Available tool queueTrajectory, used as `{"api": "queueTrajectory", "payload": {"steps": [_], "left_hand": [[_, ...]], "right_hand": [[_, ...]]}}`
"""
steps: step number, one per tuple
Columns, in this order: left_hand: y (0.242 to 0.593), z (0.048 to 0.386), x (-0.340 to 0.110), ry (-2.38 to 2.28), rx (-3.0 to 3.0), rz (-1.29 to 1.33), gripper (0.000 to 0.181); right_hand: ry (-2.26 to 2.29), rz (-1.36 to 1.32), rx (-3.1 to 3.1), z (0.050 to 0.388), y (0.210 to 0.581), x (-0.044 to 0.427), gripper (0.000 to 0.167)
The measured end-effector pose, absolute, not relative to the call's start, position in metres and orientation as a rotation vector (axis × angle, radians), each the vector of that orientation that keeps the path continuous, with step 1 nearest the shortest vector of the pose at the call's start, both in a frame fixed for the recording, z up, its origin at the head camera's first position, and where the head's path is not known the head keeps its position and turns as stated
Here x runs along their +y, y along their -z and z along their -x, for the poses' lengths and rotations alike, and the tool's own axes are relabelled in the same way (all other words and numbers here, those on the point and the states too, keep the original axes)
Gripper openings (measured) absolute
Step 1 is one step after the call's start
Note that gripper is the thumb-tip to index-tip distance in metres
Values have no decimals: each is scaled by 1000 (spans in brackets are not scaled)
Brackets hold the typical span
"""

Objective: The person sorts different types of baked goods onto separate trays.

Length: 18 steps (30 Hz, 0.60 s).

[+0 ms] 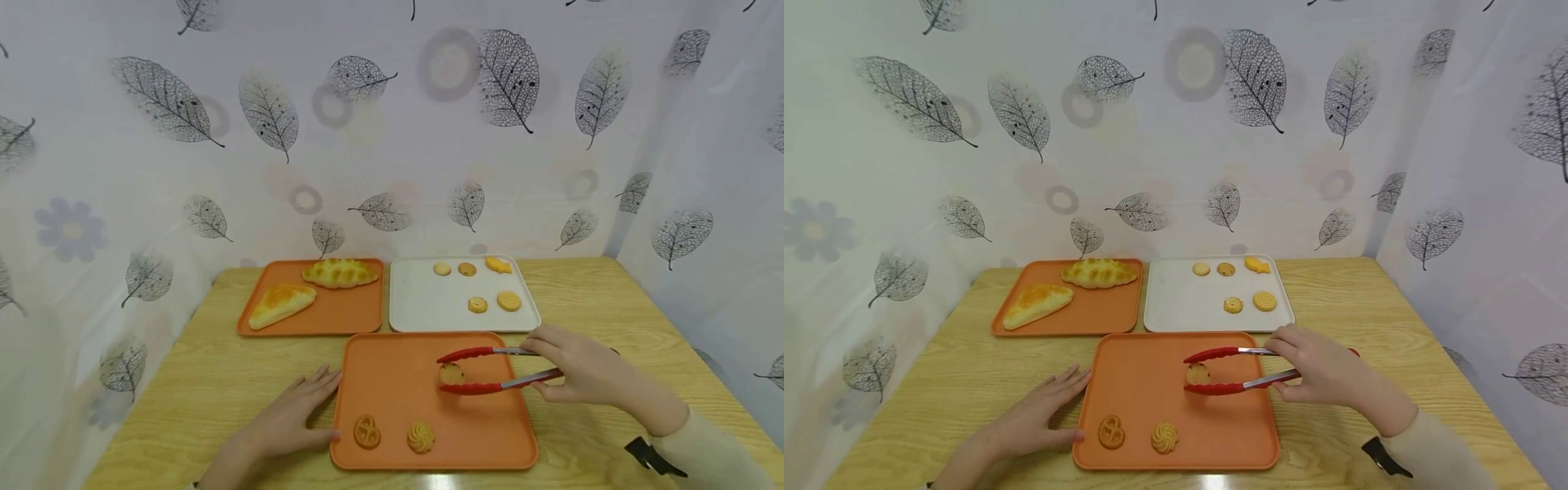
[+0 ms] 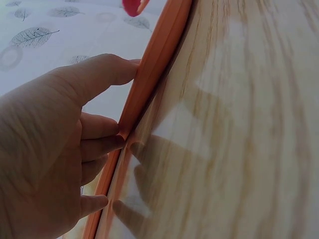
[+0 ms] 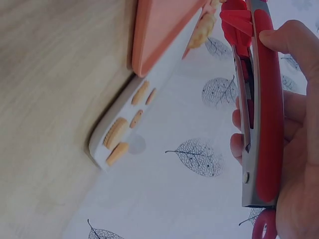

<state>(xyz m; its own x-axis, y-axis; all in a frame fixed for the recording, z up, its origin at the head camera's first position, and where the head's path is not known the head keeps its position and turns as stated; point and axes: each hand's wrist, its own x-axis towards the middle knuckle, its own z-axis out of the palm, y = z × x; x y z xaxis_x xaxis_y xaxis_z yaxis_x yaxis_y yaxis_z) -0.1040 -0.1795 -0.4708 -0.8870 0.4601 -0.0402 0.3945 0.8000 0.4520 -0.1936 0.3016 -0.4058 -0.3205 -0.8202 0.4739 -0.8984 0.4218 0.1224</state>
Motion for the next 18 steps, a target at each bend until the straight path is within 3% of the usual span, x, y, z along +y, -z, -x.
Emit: {"api": "queueTrajectory", "payload": {"steps": [18], "left_hand": [[471, 104, -181, -684, 2825, -683, 92]], "right_hand": [[-204, -1372, -2109, 247, 400, 296, 60]]}}
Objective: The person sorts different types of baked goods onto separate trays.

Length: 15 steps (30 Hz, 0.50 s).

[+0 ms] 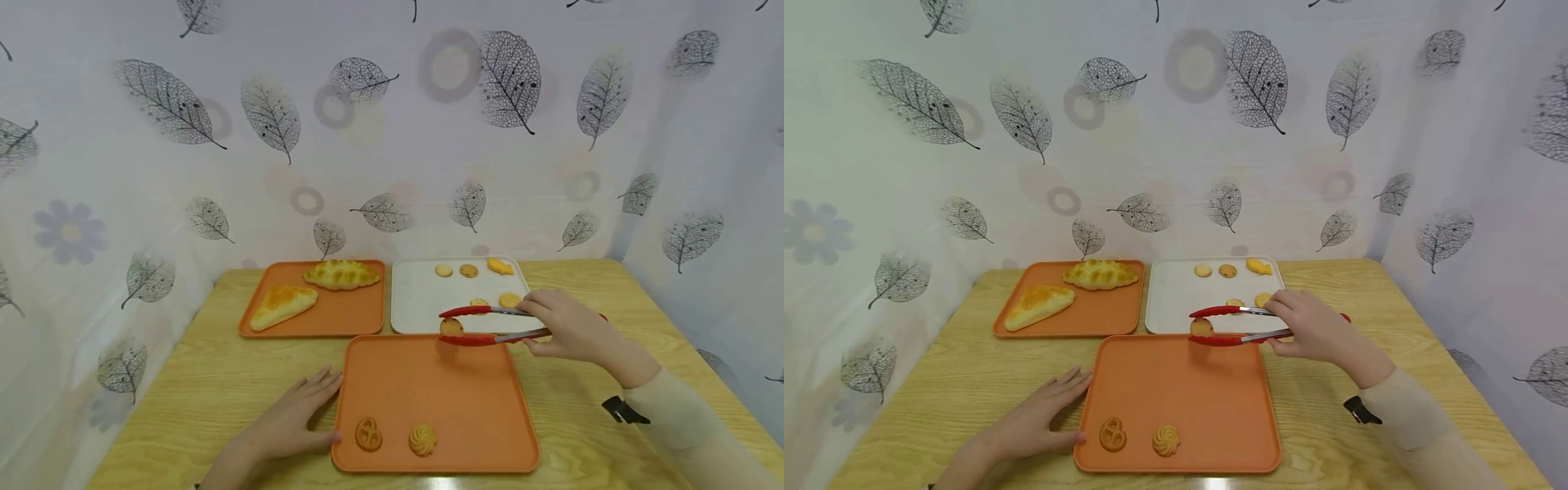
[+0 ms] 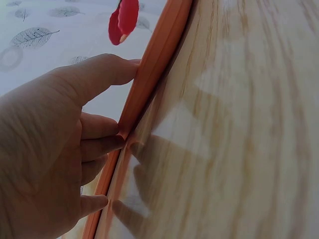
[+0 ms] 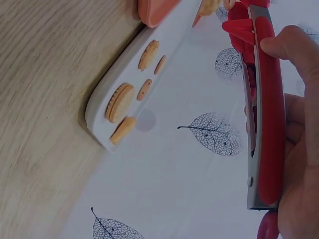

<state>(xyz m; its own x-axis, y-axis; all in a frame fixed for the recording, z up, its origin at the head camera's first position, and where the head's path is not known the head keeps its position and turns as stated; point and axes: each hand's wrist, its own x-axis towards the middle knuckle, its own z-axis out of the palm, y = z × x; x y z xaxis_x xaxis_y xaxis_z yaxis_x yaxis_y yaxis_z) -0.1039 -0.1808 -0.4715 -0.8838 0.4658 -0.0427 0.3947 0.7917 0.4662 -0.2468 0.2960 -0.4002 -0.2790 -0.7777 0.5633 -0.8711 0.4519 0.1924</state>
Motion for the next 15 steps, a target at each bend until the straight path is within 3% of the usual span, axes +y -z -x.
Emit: {"api": "queueTrajectory", "payload": {"steps": [11, 15], "left_hand": [[472, 104, -181, -683, 2822, -675, 92], [471, 103, -181, -688, 2815, -667, 91]], "right_hand": [[-181, -1312, -2150, 271, 406, 295, 73], [-173, -1296, -2183, 279, 409, 295, 69]]}}
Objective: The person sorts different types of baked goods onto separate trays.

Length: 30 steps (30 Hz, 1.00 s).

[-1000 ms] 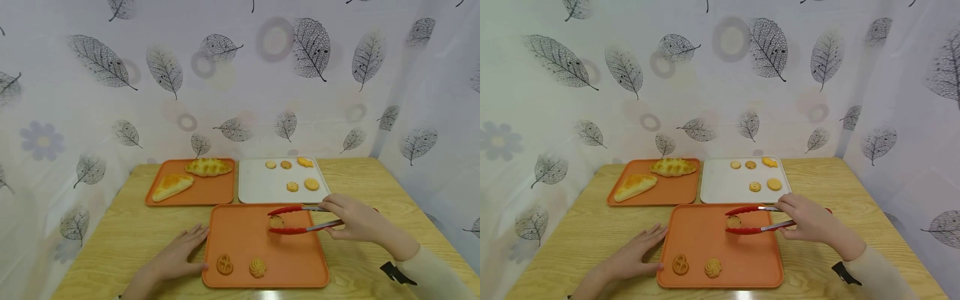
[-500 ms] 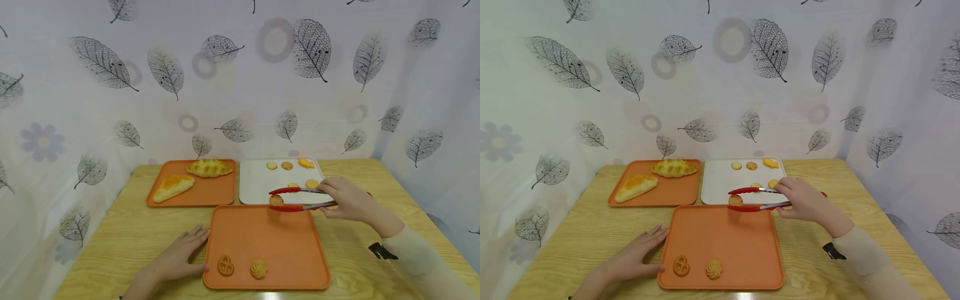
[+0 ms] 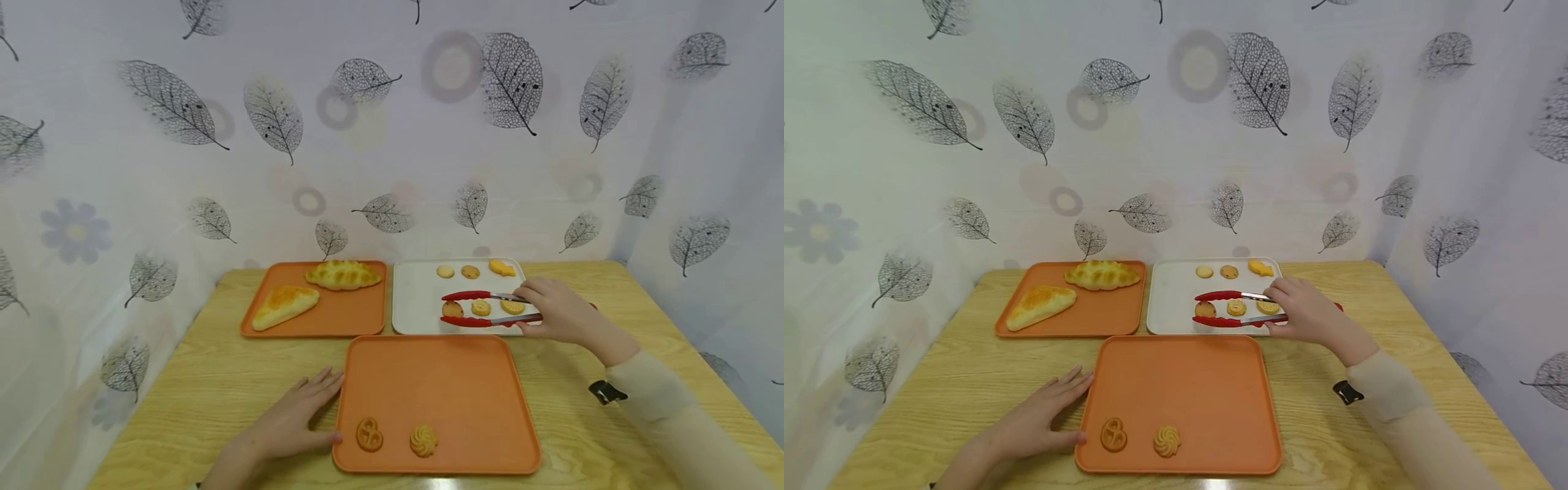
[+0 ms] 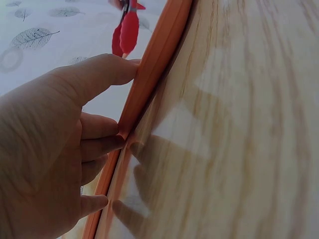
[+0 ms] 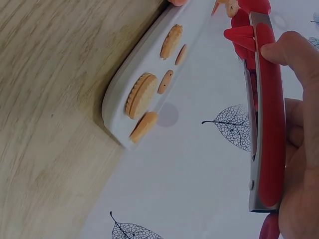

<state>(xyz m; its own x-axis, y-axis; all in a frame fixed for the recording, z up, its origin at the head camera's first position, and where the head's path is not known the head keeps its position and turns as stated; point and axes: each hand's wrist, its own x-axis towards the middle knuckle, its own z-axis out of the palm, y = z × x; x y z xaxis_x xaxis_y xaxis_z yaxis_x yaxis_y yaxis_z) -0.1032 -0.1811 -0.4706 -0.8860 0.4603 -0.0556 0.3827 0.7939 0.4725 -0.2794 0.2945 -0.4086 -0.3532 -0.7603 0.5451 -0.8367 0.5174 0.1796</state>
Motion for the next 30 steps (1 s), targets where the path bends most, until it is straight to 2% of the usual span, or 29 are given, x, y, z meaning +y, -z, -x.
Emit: {"api": "queueTrajectory", "payload": {"steps": [3, 5, 18, 30], "left_hand": [[470, 103, -182, -681, 2818, -670, 91], [470, 104, -182, -678, 2821, -673, 91], [469, 104, -182, -681, 2811, -673, 91], [469, 104, -183, -687, 2816, -678, 92]], "right_hand": [[-180, -1302, -2198, 286, 411, 293, 49], [-173, -1306, -2206, 290, 413, 292, 45], [-115, -1234, -2383, 298, 421, 287, 44], [-166, -1252, -2301, 288, 421, 288, 49]]}}
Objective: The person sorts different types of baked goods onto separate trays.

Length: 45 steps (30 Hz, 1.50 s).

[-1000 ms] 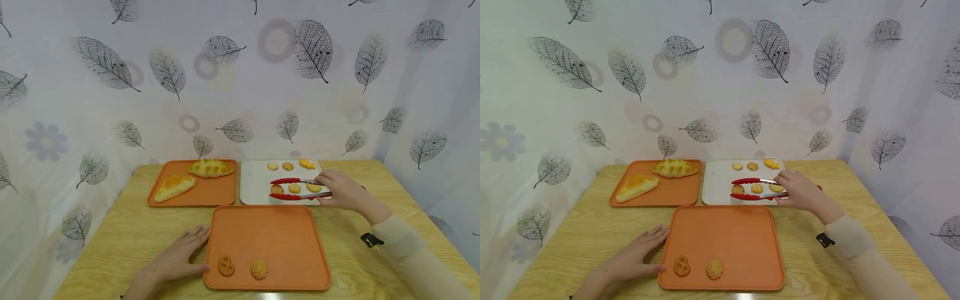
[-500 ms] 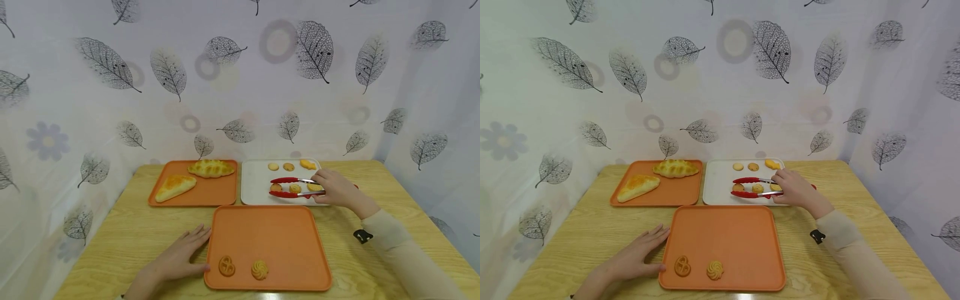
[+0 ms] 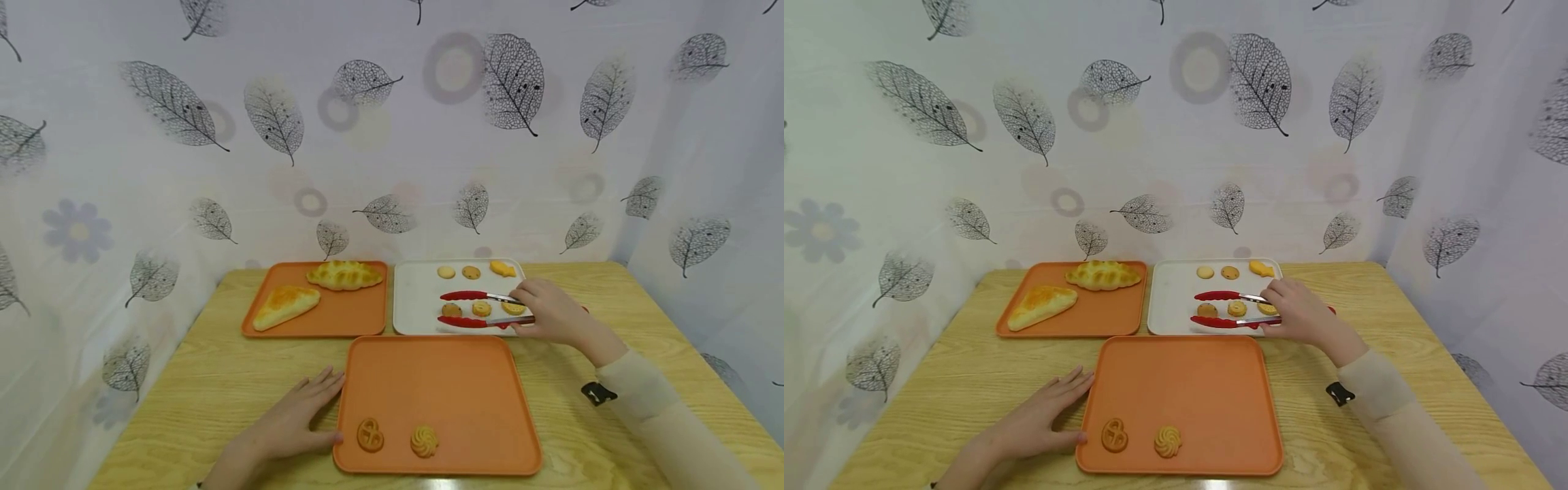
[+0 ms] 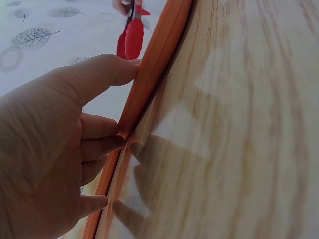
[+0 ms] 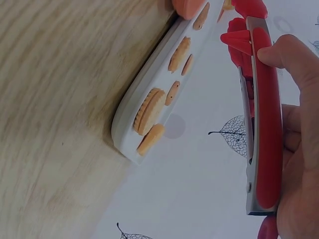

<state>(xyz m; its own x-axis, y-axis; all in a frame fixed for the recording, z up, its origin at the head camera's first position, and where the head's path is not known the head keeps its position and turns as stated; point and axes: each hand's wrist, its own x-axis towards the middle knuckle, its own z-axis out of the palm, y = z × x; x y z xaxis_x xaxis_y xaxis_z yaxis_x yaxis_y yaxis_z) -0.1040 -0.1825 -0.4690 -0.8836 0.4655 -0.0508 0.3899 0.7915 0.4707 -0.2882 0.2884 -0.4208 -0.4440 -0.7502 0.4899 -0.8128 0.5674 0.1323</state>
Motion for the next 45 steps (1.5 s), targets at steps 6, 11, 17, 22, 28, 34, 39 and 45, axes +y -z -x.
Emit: {"api": "queueTrajectory", "payload": {"steps": [6, 11, 17, 22, 28, 34, 39, 45], "left_hand": [[469, 103, -183, -692, 2826, -684, 91], [470, 103, -184, -695, 2823, -682, 91], [470, 103, -184, -690, 2827, -685, 91], [470, 104, -184, -687, 2829, -686, 91], [471, 105, -185, -674, 2837, -695, 91], [470, 104, -185, -673, 2835, -699, 91], [470, 103, -185, -682, 2825, -696, 91], [469, 102, -185, -687, 2821, -691, 91]], "right_hand": [[-194, -1294, -2234, 274, 419, 289, 49], [-230, -1348, -2186, 261, 417, 288, 43], [-248, -1405, -2143, 241, 412, 285, 53], [-260, -1453, -2125, 224, 410, 285, 49], [-267, -1494, -2137, 207, 410, 283, 46], [-305, -1567, -2130, 189, 415, 277, 51], [-322, -1593, -2186, 174, 419, 270, 58], [-303, -1596, -2268, 163, 423, 263, 58]]}}
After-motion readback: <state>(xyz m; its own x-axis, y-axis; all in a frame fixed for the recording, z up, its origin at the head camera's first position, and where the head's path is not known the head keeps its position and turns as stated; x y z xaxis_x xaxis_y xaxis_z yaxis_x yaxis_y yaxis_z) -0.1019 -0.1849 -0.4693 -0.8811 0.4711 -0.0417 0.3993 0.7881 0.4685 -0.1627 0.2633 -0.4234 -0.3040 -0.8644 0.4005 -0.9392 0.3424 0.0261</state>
